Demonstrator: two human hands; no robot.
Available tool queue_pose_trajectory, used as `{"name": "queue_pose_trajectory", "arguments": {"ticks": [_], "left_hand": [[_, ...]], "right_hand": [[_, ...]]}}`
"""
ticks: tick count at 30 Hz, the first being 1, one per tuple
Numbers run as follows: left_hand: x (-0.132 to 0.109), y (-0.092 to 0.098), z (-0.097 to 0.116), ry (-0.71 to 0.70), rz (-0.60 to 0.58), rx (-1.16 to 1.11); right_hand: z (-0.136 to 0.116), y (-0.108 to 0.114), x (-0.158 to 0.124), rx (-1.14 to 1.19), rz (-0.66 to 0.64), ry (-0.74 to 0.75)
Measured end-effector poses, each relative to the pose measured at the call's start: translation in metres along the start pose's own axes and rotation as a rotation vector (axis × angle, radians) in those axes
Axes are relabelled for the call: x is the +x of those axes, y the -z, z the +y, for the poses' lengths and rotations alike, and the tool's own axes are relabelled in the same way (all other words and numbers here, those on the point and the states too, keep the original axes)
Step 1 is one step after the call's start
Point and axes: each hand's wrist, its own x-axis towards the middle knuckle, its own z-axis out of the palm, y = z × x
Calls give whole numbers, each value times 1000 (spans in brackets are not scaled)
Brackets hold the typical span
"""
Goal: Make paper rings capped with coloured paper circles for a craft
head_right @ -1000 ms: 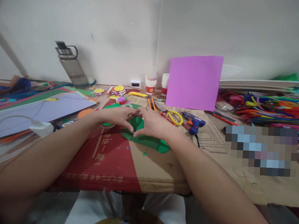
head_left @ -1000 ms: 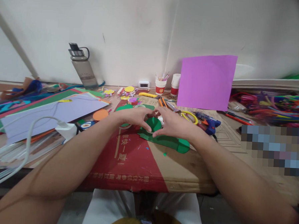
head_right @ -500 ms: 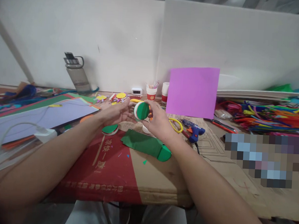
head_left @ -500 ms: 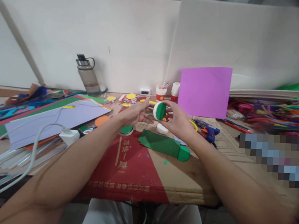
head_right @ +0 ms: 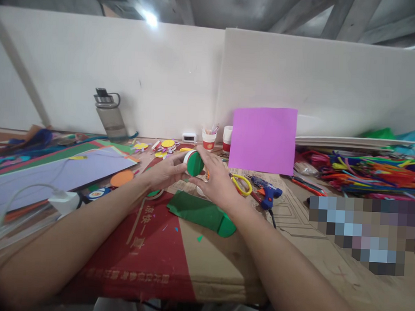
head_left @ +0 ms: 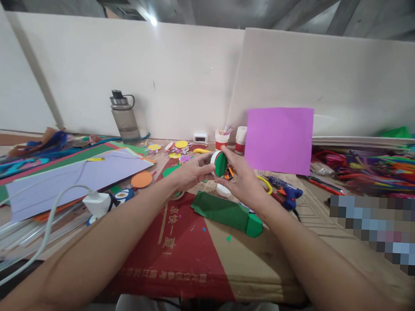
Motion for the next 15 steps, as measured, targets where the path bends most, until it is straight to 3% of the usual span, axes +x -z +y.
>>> {"name": "queue_pose_trajectory", "arguments": {"ticks": [6, 10, 15], "left_hand": [[0, 1, -8, 95, -11, -97], [1, -7, -14, 65, 56, -130], [1, -15, -15, 44, 146, -201]], "right_hand": [[7, -2, -1, -41, 34, -31], [6, -3, -1, -36, 5, -82], [7, -3, 1, 165, 23, -220]]}}
